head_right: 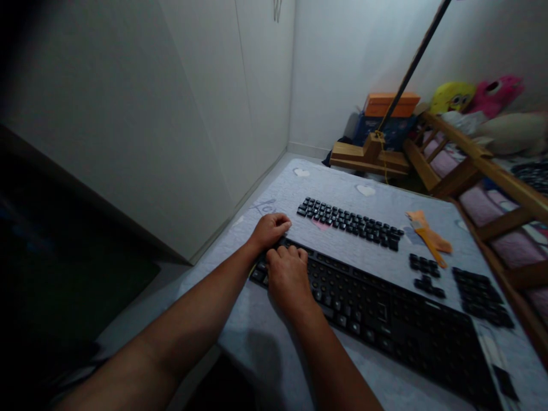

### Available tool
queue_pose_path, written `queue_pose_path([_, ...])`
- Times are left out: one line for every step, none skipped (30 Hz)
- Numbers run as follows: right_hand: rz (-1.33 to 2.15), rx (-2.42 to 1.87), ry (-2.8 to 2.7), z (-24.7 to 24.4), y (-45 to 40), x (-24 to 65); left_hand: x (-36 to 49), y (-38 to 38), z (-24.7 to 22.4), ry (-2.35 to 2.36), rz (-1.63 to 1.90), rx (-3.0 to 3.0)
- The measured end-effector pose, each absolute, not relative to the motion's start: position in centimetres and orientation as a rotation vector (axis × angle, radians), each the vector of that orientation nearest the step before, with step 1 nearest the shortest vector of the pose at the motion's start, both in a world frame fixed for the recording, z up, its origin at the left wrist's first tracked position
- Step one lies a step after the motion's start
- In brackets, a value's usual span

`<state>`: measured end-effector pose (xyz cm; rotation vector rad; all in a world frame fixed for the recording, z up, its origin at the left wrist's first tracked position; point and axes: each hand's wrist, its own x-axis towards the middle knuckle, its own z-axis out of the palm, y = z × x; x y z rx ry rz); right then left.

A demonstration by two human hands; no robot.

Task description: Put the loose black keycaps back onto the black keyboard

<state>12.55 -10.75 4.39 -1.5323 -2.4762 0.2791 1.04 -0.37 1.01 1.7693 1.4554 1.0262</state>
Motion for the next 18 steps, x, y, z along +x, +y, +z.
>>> queue_pose_path([0.312, -1.516, -2.467, 4.38, -10.73, 12.68, 1.05, -0.36, 0.98, 1.454, 1.028, 1.772])
queue_pose_path([0.347, -1.498, -2.458, 4.36, -10.7, 12.8, 1.06, -0.34, 0.94, 1.452, 1.029, 1.775])
queue_pose_path([0.383, -1.48, -2.45, 4.32, -10.68, 12.91, 1.08, -0.32, 0.9, 1.451, 1.029, 1.777])
queue_pose_path([0.415, -1.463, -2.444, 4.26, -10.65, 13.0, 1.08, -0.31, 0.88, 1.451, 1.027, 1.779])
queue_pose_path([0.44, -1.446, -2.442, 4.17, -10.62, 13.07, 1.09, -0.3, 0.86, 1.452, 1.025, 1.78])
queue_pose_path([0.457, -1.431, -2.443, 4.08, -10.59, 13.12, 1.09, -0.3, 0.86, 1.452, 1.023, 1.78])
queue_pose_path([0.468, -1.418, -2.446, 3.97, -10.56, 13.15, 1.08, -0.31, 0.87, 1.453, 1.023, 1.777])
queue_pose_path([0.475, -1.408, -2.449, 3.87, -10.54, 13.15, 1.08, -0.33, 0.89, 1.452, 1.023, 1.776])
queue_pose_path([0.479, -1.402, -2.451, 3.78, -10.52, 13.14, 1.07, -0.35, 0.92, 1.451, 1.024, 1.775])
queue_pose_path([0.482, -1.398, -2.454, 3.71, -10.51, 13.12, 1.05, -0.37, 0.95, 1.45, 1.024, 1.775])
queue_pose_path([0.483, -1.395, -2.455, 3.65, -10.52, 13.09, 1.04, -0.39, 0.98, 1.45, 1.024, 1.775])
queue_pose_path([0.482, -1.394, -2.456, 3.62, -10.53, 13.06, 1.04, -0.4, 1.0, 1.449, 1.023, 1.777])
queue_pose_path([0.476, -1.394, -2.459, 3.61, -10.54, 13.02, 1.03, -0.41, 1.02, 1.45, 1.025, 1.777])
queue_pose_path([0.466, -1.396, -2.463, 3.61, -10.56, 12.99, 1.04, -0.41, 1.03, 1.449, 1.027, 1.778])
queue_pose_path([0.454, -1.399, -2.469, 3.63, -10.59, 12.96, 1.04, -0.41, 1.03, 1.448, 1.028, 1.779])
queue_pose_path([0.439, -1.402, -2.478, 3.65, -10.63, 12.93, 1.05, -0.4, 1.02, 1.448, 1.029, 1.78])
queue_pose_path([0.421, -1.405, -2.488, 3.69, -10.67, 12.9, 1.06, -0.39, 1.01, 1.447, 1.029, 1.781])
queue_pose_path([0.401, -1.405, -2.499, 3.73, -10.73, 12.87, 1.07, -0.38, 1.0, 1.447, 1.029, 1.78])
